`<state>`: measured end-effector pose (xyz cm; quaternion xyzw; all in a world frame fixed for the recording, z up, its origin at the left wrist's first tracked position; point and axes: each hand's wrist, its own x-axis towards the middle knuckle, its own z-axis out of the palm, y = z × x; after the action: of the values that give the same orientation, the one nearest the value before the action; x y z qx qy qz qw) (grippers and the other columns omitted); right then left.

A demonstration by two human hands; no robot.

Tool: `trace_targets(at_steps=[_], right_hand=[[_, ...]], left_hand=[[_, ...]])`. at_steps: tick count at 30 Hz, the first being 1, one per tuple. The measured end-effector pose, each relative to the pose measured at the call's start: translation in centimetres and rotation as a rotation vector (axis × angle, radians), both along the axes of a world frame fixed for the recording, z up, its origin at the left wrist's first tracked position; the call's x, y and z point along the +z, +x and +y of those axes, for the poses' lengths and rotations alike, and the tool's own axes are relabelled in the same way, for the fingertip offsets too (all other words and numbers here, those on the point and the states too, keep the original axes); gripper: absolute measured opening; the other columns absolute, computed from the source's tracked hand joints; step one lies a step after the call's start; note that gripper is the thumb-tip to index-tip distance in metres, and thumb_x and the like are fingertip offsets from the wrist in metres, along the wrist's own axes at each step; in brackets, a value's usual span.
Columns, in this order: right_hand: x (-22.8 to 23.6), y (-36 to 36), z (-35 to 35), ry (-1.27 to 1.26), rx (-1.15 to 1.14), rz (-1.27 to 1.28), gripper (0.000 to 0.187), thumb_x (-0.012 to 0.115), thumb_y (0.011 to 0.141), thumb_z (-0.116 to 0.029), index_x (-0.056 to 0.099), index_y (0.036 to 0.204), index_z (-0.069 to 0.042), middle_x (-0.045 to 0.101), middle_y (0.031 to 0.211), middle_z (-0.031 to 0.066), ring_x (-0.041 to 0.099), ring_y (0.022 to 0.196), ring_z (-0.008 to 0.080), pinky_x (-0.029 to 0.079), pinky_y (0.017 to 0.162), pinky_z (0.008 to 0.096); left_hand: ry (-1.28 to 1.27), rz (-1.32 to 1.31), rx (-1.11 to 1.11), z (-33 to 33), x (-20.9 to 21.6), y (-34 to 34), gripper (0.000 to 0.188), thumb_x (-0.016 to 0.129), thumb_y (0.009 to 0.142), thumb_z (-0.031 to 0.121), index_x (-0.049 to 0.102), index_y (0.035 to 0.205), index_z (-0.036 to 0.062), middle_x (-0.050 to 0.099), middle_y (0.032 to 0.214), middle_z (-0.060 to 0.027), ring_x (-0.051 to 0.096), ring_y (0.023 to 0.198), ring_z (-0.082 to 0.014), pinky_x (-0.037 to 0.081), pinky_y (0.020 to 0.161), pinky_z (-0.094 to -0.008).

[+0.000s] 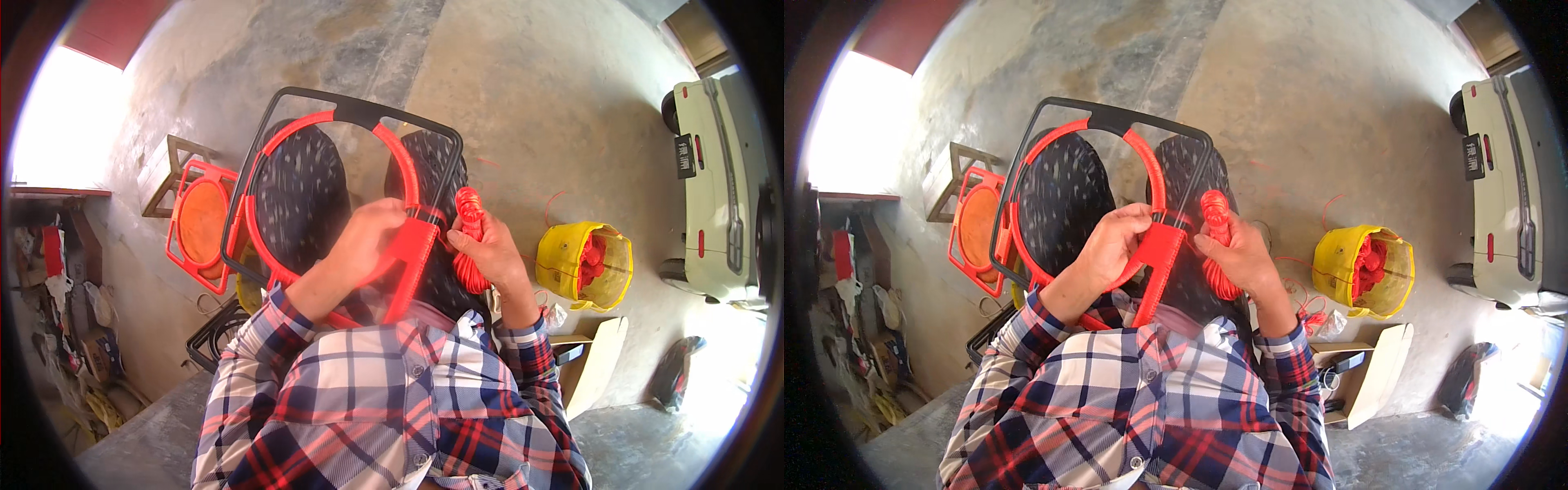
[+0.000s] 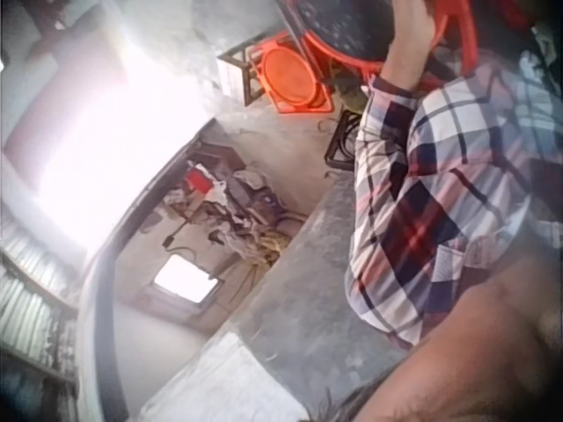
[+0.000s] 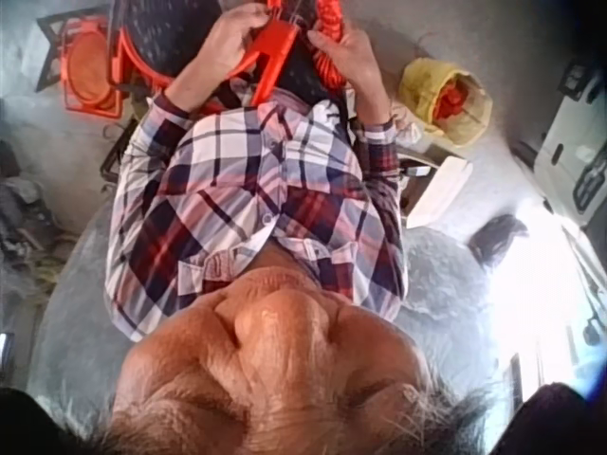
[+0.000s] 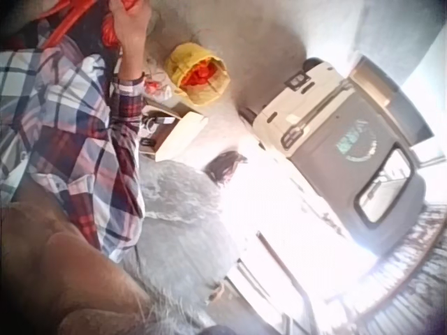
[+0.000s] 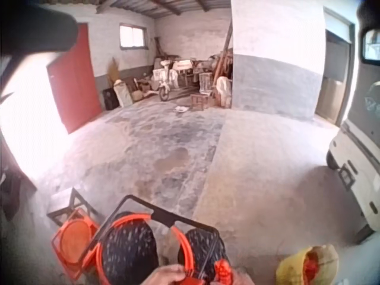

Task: The person wraps red plastic rope around a plastic frame by hand.

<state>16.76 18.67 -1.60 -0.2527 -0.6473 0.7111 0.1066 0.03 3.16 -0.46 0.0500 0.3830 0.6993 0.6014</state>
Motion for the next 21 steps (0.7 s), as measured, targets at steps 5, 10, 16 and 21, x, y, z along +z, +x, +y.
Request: trace_targets(at_steps=[5,10,16,21], right_hand=[[1.3,1.6,2.7,-0.220,-0.054,-0.022,0.016,0.069,0.085,-0.011,0.055,0.090,-0.006,0.055,0.073,-0.0018,0.052,0.059,0.0079,0.044,0.056,0.0235],[2.0,3.7,3.0,-0.611,0.025,0.042,0.016,0.066,0.084,-0.002,0.054,0.093,-0.006,0.050,0.068,-0.0034,0.042,0.049,0.0043,0.033,0.045,0.0207],[5.5,0.2,0.2,-1.032,-0.086,0.524,0.017,0.059,0.084,0.004,0.053,0.097,-0.006,0.040,0.063,-0.0069,0.031,0.047,0.0016,0.025,0.044,0.0192],[8.6,-0.3,-3.8,-0.752,0.153,0.375,0.033,0.066,0.082,-0.014,0.054,0.109,0.000,0.055,0.075,0.0028,0.050,0.058,0.0120,0.038,0.053,0.0252]], left_hand=[[-0.068,0.109,0.009,0.0,1.1,0.3,0.020,0.056,0.088,0.001,0.060,0.107,-0.0036,0.067,0.100,-0.0100,0.066,0.089,-0.0160,0.053,0.085,-0.0291],[-0.127,0.243,-0.009,-0.3,1.2,0.2,0.012,0.058,0.090,0.002,0.062,0.100,-0.0018,0.066,0.095,-0.0049,0.063,0.082,-0.0103,0.051,0.076,-0.0242],[-0.286,0.404,-0.032,0.5,-0.6,0.6,0.026,0.065,0.088,0.008,0.058,0.111,-0.0026,0.063,0.090,-0.0031,0.059,0.075,-0.0095,0.048,0.072,-0.0215],[-0.382,1.265,-0.076,0.2,-0.5,1.8,0.084,0.077,0.076,0.033,0.034,0.141,0.0011,0.058,0.117,-0.0260,0.058,0.110,-0.0371,0.048,0.089,-0.0379]])
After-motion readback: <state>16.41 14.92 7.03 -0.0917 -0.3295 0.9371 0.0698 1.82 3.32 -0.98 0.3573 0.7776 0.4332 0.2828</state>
